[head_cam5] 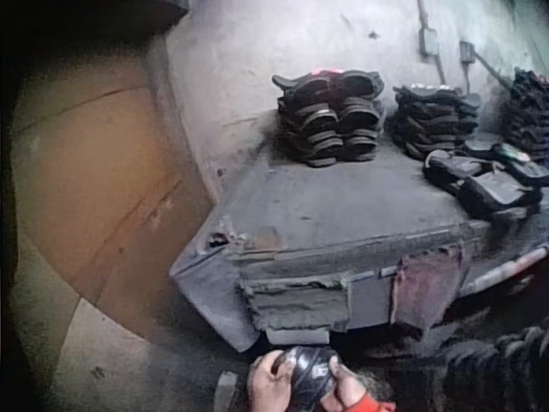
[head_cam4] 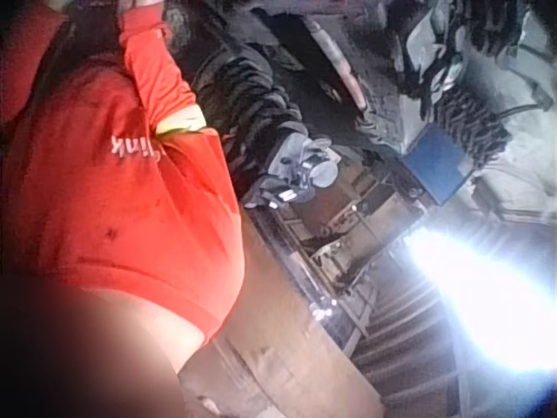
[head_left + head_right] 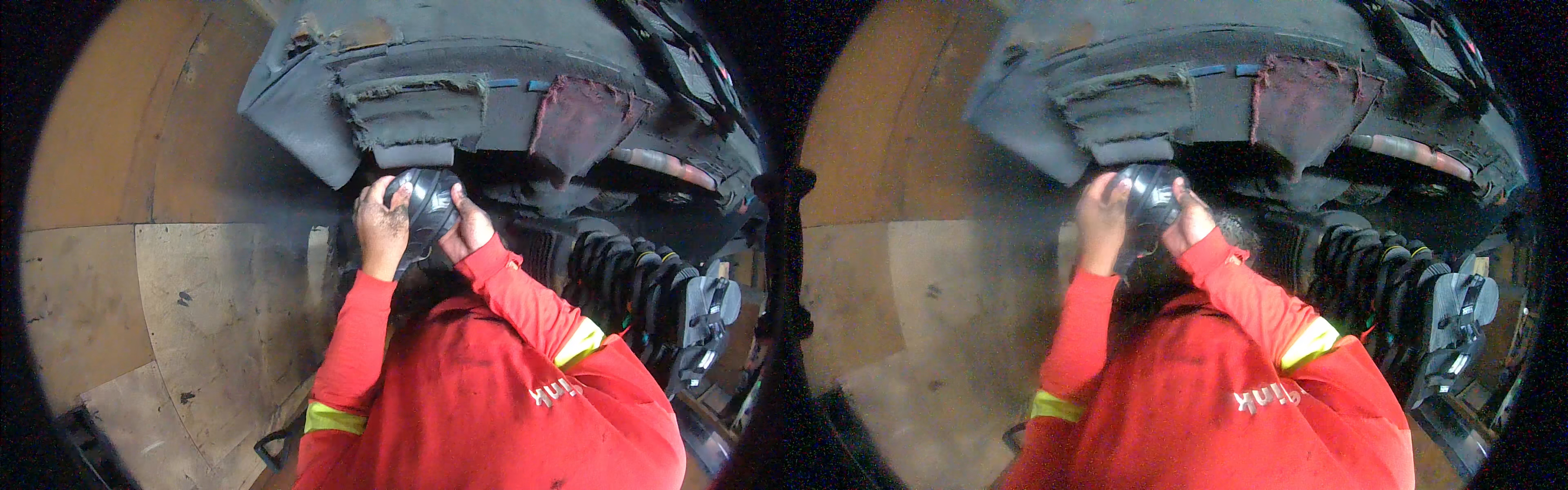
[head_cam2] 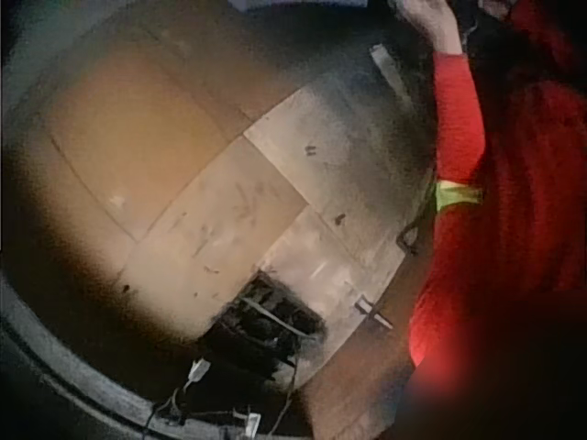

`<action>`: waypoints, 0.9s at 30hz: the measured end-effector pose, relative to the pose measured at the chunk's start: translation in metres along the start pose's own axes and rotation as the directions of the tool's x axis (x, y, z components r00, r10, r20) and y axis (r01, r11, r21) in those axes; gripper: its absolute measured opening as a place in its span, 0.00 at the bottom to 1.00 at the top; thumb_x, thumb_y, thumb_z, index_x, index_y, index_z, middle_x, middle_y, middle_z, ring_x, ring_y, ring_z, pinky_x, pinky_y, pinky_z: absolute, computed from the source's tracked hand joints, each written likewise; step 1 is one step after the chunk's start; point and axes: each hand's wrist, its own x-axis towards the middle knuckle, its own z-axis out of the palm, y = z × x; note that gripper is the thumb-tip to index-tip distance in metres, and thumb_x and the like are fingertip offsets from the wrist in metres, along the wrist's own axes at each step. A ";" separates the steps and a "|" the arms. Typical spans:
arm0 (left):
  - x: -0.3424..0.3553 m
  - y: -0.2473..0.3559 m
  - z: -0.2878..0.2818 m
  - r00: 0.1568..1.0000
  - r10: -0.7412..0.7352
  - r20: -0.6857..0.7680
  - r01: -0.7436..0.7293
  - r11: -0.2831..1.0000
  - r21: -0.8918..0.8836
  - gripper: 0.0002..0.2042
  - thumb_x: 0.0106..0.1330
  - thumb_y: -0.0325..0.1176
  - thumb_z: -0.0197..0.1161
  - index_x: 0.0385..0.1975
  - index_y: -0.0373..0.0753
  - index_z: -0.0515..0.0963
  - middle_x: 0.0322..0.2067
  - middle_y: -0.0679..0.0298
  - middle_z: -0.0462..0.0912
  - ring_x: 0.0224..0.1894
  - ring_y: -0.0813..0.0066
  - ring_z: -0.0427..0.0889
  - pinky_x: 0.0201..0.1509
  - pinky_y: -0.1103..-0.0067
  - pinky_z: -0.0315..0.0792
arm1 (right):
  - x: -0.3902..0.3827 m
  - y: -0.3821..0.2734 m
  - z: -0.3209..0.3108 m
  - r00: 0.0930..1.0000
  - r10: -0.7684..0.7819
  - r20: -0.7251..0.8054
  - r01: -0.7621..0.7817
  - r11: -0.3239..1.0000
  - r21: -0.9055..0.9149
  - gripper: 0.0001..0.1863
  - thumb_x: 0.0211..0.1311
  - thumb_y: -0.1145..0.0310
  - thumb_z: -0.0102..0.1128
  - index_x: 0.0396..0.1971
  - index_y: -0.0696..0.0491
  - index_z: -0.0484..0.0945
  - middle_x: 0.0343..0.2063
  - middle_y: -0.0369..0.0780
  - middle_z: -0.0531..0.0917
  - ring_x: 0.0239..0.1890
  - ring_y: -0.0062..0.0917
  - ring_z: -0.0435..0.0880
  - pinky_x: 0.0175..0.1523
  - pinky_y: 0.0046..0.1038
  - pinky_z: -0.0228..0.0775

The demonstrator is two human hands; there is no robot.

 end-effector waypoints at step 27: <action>-0.045 0.000 -0.032 0.809 -0.107 0.578 0.499 0.644 -0.580 0.24 0.69 0.50 0.62 0.53 0.34 0.76 0.46 0.68 0.80 0.49 0.80 0.74 0.57 0.79 0.67 | 0.001 -0.028 -0.004 0.894 0.289 0.343 -0.128 0.897 -0.422 0.15 0.70 0.64 0.60 0.49 0.59 0.79 0.42 0.39 0.85 0.43 0.24 0.84 0.54 0.28 0.75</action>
